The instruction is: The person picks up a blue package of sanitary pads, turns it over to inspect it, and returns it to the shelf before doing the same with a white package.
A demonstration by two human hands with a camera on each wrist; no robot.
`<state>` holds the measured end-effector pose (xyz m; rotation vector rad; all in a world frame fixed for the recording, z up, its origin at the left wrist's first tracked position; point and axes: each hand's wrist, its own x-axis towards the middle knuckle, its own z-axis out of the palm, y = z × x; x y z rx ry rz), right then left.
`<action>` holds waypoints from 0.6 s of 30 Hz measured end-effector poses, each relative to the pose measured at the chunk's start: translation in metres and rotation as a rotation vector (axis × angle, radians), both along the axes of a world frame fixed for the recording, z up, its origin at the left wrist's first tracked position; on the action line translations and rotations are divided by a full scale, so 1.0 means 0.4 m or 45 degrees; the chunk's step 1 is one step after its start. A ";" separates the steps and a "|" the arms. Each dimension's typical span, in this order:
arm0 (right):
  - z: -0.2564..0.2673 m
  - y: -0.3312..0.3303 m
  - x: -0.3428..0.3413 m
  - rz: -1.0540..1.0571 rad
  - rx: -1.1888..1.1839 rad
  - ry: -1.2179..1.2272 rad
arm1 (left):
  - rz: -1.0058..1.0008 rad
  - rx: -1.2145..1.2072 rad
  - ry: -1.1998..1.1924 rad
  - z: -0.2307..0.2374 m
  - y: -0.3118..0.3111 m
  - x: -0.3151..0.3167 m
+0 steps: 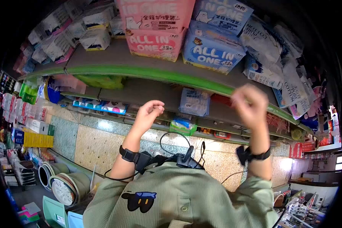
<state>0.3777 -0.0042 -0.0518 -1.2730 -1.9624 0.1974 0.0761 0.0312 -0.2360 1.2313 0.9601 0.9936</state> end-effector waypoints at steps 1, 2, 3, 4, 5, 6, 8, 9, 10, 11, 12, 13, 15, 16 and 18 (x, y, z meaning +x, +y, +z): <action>-0.085 -0.023 0.001 -0.032 -0.285 0.123 | -0.028 -0.045 0.006 -0.034 0.019 0.008; -0.201 -0.021 0.026 -0.080 -0.570 0.311 | -0.051 -0.128 0.048 -0.077 0.041 0.020; -0.287 -0.014 0.044 -0.214 -0.986 0.586 | -0.072 -0.187 0.055 -0.110 0.059 0.041; -0.382 0.005 0.072 -0.264 -1.129 0.791 | -0.124 -0.201 0.131 -0.157 0.083 0.063; -0.474 0.019 0.094 -0.485 -1.155 0.892 | -0.172 -0.209 0.205 -0.198 0.110 0.086; -0.561 0.037 0.122 -0.622 -1.221 0.986 | -0.164 -0.283 0.249 -0.220 0.131 0.112; -0.721 0.060 0.157 -0.707 -1.263 1.178 | -0.176 -0.419 0.339 -0.242 0.174 0.164; -0.769 0.067 0.148 -0.769 -1.375 1.363 | -0.200 -0.531 0.299 -0.284 0.202 0.179; -0.828 0.075 0.120 -0.827 -1.331 1.564 | -0.159 -0.534 0.314 -0.315 0.212 0.208; -0.848 0.087 0.099 -0.793 -1.419 1.688 | -0.118 -0.539 0.331 -0.342 0.223 0.233; -0.784 0.086 0.054 -0.723 -1.411 1.660 | -0.172 -0.630 0.342 -0.381 0.242 0.253; -0.792 0.096 0.032 -0.787 -1.412 1.657 | -0.226 -0.725 0.359 -0.413 0.254 0.265; -0.781 0.103 0.007 -0.800 -1.439 1.645 | -0.212 -0.641 0.323 -0.421 0.238 0.299; -0.778 0.106 0.001 -0.840 -1.448 1.718 | -0.216 -0.579 0.500 -0.328 0.210 0.318; -0.777 0.085 -0.001 -0.817 -1.332 1.767 | -0.236 -0.497 0.640 -0.238 0.180 0.331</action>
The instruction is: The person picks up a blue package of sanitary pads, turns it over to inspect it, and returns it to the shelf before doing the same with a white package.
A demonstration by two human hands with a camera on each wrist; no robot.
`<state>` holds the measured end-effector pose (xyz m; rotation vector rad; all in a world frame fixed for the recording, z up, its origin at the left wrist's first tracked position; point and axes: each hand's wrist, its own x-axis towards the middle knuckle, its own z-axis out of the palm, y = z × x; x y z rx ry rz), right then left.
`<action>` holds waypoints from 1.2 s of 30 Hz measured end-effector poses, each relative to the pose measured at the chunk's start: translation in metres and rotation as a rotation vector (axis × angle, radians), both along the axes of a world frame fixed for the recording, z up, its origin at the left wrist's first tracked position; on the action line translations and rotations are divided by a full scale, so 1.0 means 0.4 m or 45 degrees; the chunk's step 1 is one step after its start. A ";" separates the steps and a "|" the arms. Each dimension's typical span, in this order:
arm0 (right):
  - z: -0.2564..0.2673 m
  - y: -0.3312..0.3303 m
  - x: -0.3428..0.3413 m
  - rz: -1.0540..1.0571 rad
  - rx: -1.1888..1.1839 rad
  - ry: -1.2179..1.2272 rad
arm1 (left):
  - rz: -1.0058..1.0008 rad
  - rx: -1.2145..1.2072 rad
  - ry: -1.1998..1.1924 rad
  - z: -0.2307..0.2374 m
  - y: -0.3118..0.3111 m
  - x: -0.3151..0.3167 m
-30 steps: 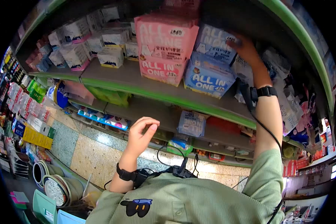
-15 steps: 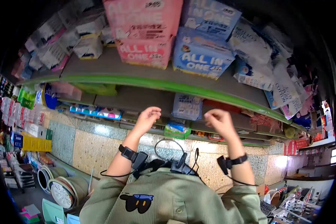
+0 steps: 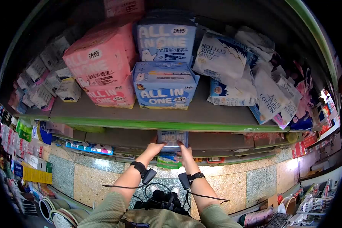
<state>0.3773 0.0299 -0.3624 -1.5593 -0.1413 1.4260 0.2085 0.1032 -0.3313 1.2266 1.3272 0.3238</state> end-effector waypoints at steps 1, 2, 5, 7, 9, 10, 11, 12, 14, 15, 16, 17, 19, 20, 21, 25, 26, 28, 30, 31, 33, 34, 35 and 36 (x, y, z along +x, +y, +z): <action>0.005 -0.012 -0.002 -0.027 0.045 -0.006 | -0.007 0.009 -0.040 -0.007 -0.012 -0.006; 0.014 -0.034 0.013 -0.035 0.136 0.072 | -0.010 0.014 -0.082 -0.014 -0.031 -0.011; 0.063 -0.127 0.036 -0.221 0.331 0.108 | 0.032 0.057 -0.409 0.056 -0.141 -0.024; 0.090 -0.209 0.088 -0.225 0.507 0.198 | -0.103 -0.091 -0.525 0.127 -0.183 -0.050; 0.121 -0.289 0.149 -0.240 0.639 0.204 | -0.128 -0.194 -0.604 0.143 -0.218 -0.077; 0.132 -0.320 0.187 -0.240 0.686 0.146 | -0.123 -0.108 -0.607 0.147 -0.226 -0.090; 0.145 -0.350 0.219 -0.240 0.725 0.089 | -0.097 -0.060 -0.631 0.147 -0.230 -0.100; 0.206 -0.368 0.234 -0.235 0.769 0.025 | -0.095 -0.052 -0.669 0.176 -0.240 -0.096; 0.240 -0.384 0.279 -0.195 0.780 -0.163 | -0.167 0.017 -0.750 0.252 -0.248 -0.071; 0.300 -0.386 0.276 -0.180 0.799 -0.193 | -0.239 0.065 -0.783 0.277 -0.260 -0.051; 0.368 -0.383 0.270 -0.072 0.852 -0.254 | -0.286 0.051 -0.797 0.299 -0.268 -0.026; 0.433 -0.382 0.250 -0.032 0.859 -0.260 | -0.331 0.043 -0.811 0.319 -0.276 0.002; 0.482 -0.368 0.222 0.049 0.949 -0.175 | -0.388 -0.063 -0.879 0.375 -0.307 0.059; 0.484 -0.368 0.208 0.068 0.935 -0.216 | -0.353 0.040 -0.860 0.380 -0.329 0.083; 0.487 -0.363 0.198 0.093 0.933 -0.263 | -0.322 0.157 -0.844 0.387 -0.342 0.106; 0.479 -0.380 0.200 0.162 0.933 -0.229 | -0.146 0.220 -0.769 0.387 -0.380 0.121; 0.472 -0.389 0.213 0.171 0.954 -0.156 | -0.115 0.233 -0.837 0.388 -0.392 0.123; 0.467 -0.408 0.221 0.190 0.993 -0.066 | -0.053 0.234 -0.898 0.391 -0.409 0.119; 0.450 -0.426 0.254 0.305 0.909 -0.121 | 0.049 0.259 -0.918 0.384 -0.422 0.117; 0.443 -0.432 0.265 0.347 0.878 -0.146 | 0.100 0.257 -0.913 0.388 -0.426 0.118; 0.447 -0.449 0.262 0.357 0.887 -0.186 | 0.187 0.260 -0.928 0.389 -0.434 0.121; 0.462 -0.459 0.256 0.360 0.891 -0.175 | 0.225 0.265 -0.948 0.388 -0.436 0.123; 0.470 -0.461 0.252 0.363 0.894 -0.166 | 0.262 0.269 -0.970 0.388 -0.438 0.123; 0.465 -0.458 0.256 0.391 0.934 -0.114 | 0.258 0.294 -0.962 0.388 -0.439 0.122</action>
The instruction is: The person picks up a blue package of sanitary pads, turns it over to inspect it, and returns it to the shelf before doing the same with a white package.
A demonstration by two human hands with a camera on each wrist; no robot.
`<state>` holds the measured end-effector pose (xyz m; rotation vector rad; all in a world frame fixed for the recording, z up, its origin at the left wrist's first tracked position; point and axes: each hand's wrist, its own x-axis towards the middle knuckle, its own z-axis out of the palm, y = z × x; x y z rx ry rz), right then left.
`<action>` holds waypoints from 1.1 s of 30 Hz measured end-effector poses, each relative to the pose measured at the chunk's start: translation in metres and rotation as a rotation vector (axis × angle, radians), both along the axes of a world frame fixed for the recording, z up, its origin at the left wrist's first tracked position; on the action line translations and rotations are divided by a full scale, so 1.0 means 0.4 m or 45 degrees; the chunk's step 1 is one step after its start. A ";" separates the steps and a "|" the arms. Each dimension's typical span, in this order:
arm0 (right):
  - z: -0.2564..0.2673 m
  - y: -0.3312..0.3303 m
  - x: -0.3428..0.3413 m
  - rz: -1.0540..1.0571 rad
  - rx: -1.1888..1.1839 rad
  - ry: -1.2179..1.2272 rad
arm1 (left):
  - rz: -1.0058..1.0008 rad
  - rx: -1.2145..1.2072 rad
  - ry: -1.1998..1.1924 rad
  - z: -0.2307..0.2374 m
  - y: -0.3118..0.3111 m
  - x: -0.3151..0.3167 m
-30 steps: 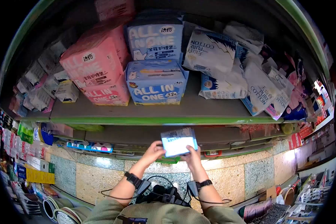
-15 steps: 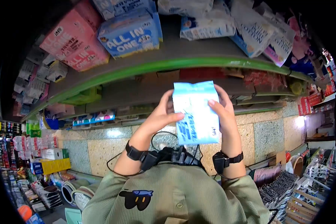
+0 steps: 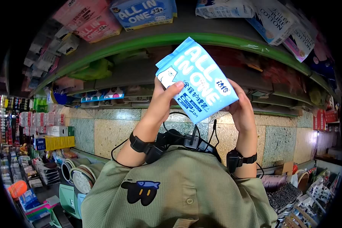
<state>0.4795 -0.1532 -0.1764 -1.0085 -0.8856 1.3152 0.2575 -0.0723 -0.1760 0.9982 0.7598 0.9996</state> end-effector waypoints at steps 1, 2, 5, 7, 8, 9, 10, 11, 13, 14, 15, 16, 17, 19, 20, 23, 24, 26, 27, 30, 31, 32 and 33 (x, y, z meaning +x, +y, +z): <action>-0.002 0.004 -0.002 -0.023 0.043 0.011 | 0.007 -0.033 -0.035 0.004 -0.004 0.000; -0.001 0.009 -0.006 -0.048 0.083 0.021 | 0.013 -0.067 -0.072 0.013 -0.010 0.004; 0.012 0.018 -0.014 -0.070 0.159 0.083 | -0.049 -0.217 -0.197 0.007 -0.018 0.000; 0.041 0.025 -0.027 -0.048 0.236 0.075 | -0.140 -0.310 -0.428 0.032 -0.018 0.004; 0.047 0.028 -0.021 0.041 0.284 0.132 | -0.095 -0.304 -0.444 0.036 -0.020 0.009; 0.057 0.030 -0.025 0.089 0.316 0.117 | -0.084 -0.376 -0.529 0.041 -0.023 0.012; 0.069 0.029 -0.030 0.137 0.348 0.105 | -0.073 -0.447 -0.611 0.046 -0.027 0.014; 0.079 0.029 -0.036 0.182 0.381 0.095 | -0.064 -0.518 -0.692 0.049 -0.029 0.011; 0.089 0.036 -0.049 0.238 0.425 0.086 | -0.148 -0.644 -0.822 0.035 -0.025 -0.010; 0.093 0.039 -0.058 0.254 0.447 0.066 | -0.152 -0.689 -0.887 0.025 -0.025 -0.016; 0.095 0.042 -0.063 0.268 0.469 0.043 | -0.159 -0.735 -0.953 0.011 -0.024 -0.020; 0.093 0.044 -0.063 0.319 0.472 0.061 | -0.276 -0.697 -0.981 -0.007 -0.013 -0.026; 0.093 0.045 -0.066 0.327 0.470 0.064 | -0.291 -0.728 -1.082 -0.019 -0.013 -0.028; 0.096 0.045 -0.077 0.340 0.464 0.066 | -0.323 -0.792 -1.284 -0.028 -0.017 -0.023; 0.095 0.045 -0.078 0.351 0.476 0.073 | -0.352 -0.855 -1.334 -0.053 -0.010 -0.024; 0.099 0.042 -0.073 0.327 0.448 0.046 | -0.249 -0.791 -1.120 -0.004 -0.023 -0.010; 0.097 0.042 -0.068 0.309 0.440 0.022 | -0.267 -0.681 -1.128 -0.001 -0.024 -0.009; 0.089 0.047 -0.054 0.277 0.430 -0.027 | -0.026 -0.425 -0.726 0.023 -0.027 0.000; 0.085 0.047 -0.056 0.221 0.418 -0.040 | 0.013 -0.307 -0.626 0.022 -0.031 -0.003; 0.074 0.043 -0.054 0.115 0.317 -0.083 | 0.032 -0.029 -0.461 0.005 -0.025 -0.035; 0.064 0.044 -0.052 0.095 0.307 -0.088 | 0.061 0.057 -0.408 -0.001 -0.028 -0.034; 0.050 0.046 -0.051 0.076 0.298 -0.093 | 0.091 0.144 -0.355 -0.004 -0.033 -0.031; 0.040 0.047 -0.051 0.057 0.288 -0.098 | 0.122 0.230 -0.300 -0.004 -0.035 -0.028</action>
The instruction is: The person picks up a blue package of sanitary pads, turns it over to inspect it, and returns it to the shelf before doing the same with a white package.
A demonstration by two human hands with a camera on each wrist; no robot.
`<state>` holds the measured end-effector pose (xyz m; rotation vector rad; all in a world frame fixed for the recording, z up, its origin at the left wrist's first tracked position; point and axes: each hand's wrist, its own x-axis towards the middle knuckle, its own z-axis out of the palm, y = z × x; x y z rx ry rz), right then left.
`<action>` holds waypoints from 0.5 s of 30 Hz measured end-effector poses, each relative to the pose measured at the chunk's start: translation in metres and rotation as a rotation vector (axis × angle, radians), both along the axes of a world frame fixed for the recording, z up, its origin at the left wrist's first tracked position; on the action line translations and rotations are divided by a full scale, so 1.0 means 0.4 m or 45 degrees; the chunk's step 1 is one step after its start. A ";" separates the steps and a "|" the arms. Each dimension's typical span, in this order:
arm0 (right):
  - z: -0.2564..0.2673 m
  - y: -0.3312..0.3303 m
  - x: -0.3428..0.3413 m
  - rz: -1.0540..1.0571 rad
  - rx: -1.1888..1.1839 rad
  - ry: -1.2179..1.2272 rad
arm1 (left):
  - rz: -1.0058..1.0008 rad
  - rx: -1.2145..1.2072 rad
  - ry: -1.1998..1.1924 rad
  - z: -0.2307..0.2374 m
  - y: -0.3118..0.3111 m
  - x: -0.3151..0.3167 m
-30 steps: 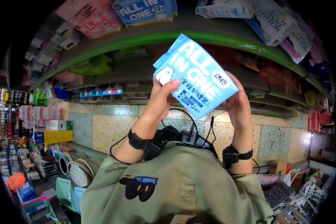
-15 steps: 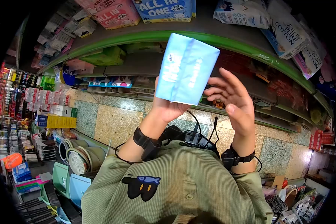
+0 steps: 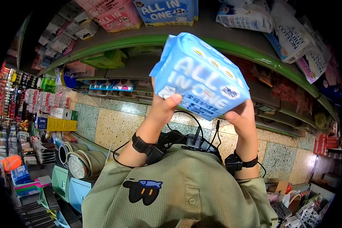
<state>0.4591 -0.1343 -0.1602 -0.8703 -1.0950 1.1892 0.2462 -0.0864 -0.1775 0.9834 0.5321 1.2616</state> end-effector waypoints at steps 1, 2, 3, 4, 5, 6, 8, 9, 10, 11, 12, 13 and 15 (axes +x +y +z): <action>-0.002 0.001 0.000 0.029 -0.044 0.099 | -0.005 0.015 0.022 -0.010 0.001 -0.002; 0.003 -0.001 -0.001 0.004 -0.060 0.093 | 0.034 0.121 0.091 -0.008 0.000 -0.001; 0.019 -0.004 -0.007 -0.021 -0.075 0.086 | 0.072 0.227 0.159 -0.002 -0.002 0.003; 0.028 -0.005 -0.009 -0.048 -0.090 0.079 | 0.108 0.332 0.226 0.001 -0.002 0.005; 0.026 -0.001 -0.002 -0.029 -0.089 0.098 | 0.106 0.378 0.262 0.001 0.006 0.002; 0.020 0.000 0.007 -0.015 -0.063 0.062 | 0.091 0.441 0.339 0.008 0.008 -0.004; 0.001 0.003 0.028 0.015 -0.011 -0.009 | 0.063 0.566 0.495 0.031 0.010 -0.015; -0.004 0.008 0.037 -0.092 0.144 -0.355 | 0.129 0.640 0.639 0.035 0.008 -0.018; 0.008 0.001 0.036 -0.022 0.095 -0.273 | 0.153 0.729 0.669 0.024 0.018 -0.017; -0.001 -0.010 0.040 -0.019 0.092 -0.246 | 0.173 0.790 0.744 0.021 0.018 -0.027; -0.014 -0.016 0.046 -0.016 0.089 -0.220 | 0.193 0.852 0.818 0.019 0.017 -0.041; -0.022 -0.014 0.048 -0.046 0.245 -0.302 | 0.219 0.957 0.843 0.015 0.024 -0.049; -0.032 -0.010 0.047 -0.095 0.555 -0.462 | 0.279 1.161 0.895 0.007 0.040 -0.063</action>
